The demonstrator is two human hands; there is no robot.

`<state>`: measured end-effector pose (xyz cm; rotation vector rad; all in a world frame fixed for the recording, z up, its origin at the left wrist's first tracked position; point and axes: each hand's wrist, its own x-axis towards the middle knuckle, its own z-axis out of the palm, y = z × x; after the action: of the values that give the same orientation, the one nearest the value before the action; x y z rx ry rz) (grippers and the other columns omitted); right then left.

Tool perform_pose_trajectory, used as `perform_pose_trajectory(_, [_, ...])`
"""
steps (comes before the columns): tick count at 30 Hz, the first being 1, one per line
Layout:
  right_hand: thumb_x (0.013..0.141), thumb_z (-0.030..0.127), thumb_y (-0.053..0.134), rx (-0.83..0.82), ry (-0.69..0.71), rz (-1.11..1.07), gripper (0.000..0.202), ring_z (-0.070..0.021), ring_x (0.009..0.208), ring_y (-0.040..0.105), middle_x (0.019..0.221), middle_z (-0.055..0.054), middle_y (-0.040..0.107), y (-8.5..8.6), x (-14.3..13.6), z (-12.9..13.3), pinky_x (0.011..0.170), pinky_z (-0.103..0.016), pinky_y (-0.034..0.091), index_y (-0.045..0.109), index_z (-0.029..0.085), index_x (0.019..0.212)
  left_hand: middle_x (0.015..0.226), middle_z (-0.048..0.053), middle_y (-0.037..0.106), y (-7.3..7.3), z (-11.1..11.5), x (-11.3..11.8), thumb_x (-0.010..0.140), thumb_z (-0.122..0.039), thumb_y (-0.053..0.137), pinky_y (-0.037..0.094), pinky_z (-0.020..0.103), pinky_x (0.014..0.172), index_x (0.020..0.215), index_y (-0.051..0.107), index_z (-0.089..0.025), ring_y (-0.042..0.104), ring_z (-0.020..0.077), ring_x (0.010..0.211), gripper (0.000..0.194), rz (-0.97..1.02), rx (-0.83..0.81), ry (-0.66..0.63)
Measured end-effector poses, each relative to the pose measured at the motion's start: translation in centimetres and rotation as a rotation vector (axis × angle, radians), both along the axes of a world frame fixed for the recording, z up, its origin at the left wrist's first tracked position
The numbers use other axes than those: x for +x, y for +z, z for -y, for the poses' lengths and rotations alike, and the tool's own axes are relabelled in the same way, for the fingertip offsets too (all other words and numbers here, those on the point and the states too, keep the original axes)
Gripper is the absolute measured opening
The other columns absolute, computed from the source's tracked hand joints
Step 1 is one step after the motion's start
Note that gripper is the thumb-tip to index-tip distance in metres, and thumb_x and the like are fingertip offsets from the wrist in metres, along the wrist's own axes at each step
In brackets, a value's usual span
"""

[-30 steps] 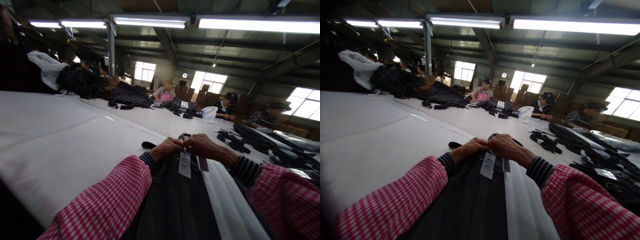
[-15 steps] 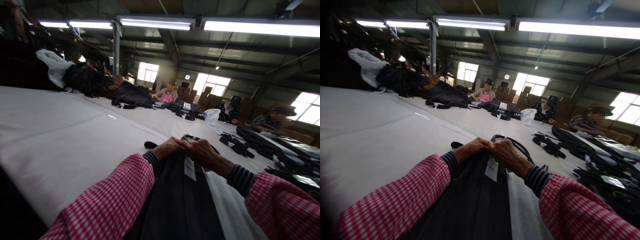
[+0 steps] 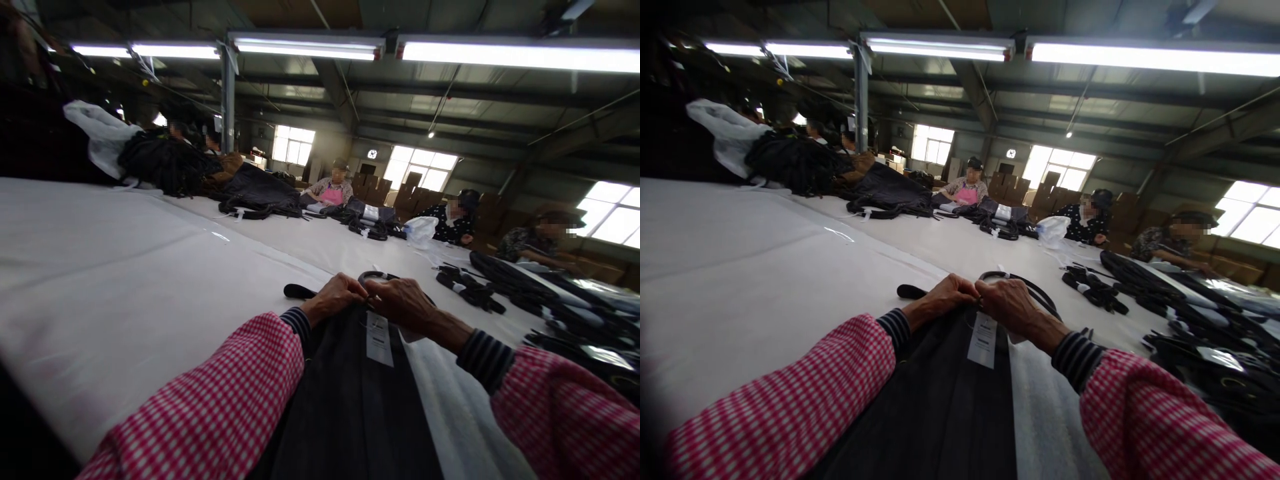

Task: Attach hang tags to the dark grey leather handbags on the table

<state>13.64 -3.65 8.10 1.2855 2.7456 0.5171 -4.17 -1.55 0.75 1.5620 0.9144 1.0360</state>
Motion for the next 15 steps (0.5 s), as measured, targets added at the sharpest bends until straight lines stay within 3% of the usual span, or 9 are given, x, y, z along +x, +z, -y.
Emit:
perform_pose_trajectory(4, [0.091, 0.026, 0.056, -0.087, 0.019, -0.163, 0.016, -0.0194, 0.078, 0.069, 0.086, -0.003, 0.076, 0.6, 0.6, -0.4, 0.058, -0.027, 0.025, 0.069, 0.024, 0.101, 0.071, 0.002, 0.07, 0.5, -0.1, -0.2, 0.063, -0.027, 0.073, 0.04, 0.025, 0.063, 0.077, 0.078, -0.013, 0.058, 0.0156, 0.068, 0.021, -0.094, 0.045, 0.05])
perform_pose_trajectory(8, [0.086, 0.023, 0.059, -0.232, -0.003, -0.334, 0.025, -0.0178, 0.078, 0.068, 0.09, 0.001, 0.077, 1.2, 0.8, -0.9, 0.062, -0.025, 0.032, 0.071, 0.026, 0.108, 0.072, 0.002, 0.071, 1.2, -0.1, -0.7, 0.064, -0.025, 0.073, 0.043, 0.026, 0.066, 0.076, 0.078, -0.016, 0.061, 0.0175, 0.074, 0.016, -0.151, 0.069, 0.114])
perform_pose_trajectory(15, [0.084, 0.02, 0.058, -0.329, 0.008, -0.452, 0.025, -0.0183, 0.085, 0.067, 0.096, -0.002, 0.076, 1.3, -0.9, -1.5, 0.071, -0.026, 0.039, 0.075, 0.023, 0.102, 0.074, 0.002, 0.072, 2.1, 0.3, -1.5, 0.064, -0.019, 0.07, 0.046, 0.028, 0.075, 0.075, 0.074, -0.016, 0.064, 0.0184, 0.078, 0.013, -0.136, 0.032, 0.212])
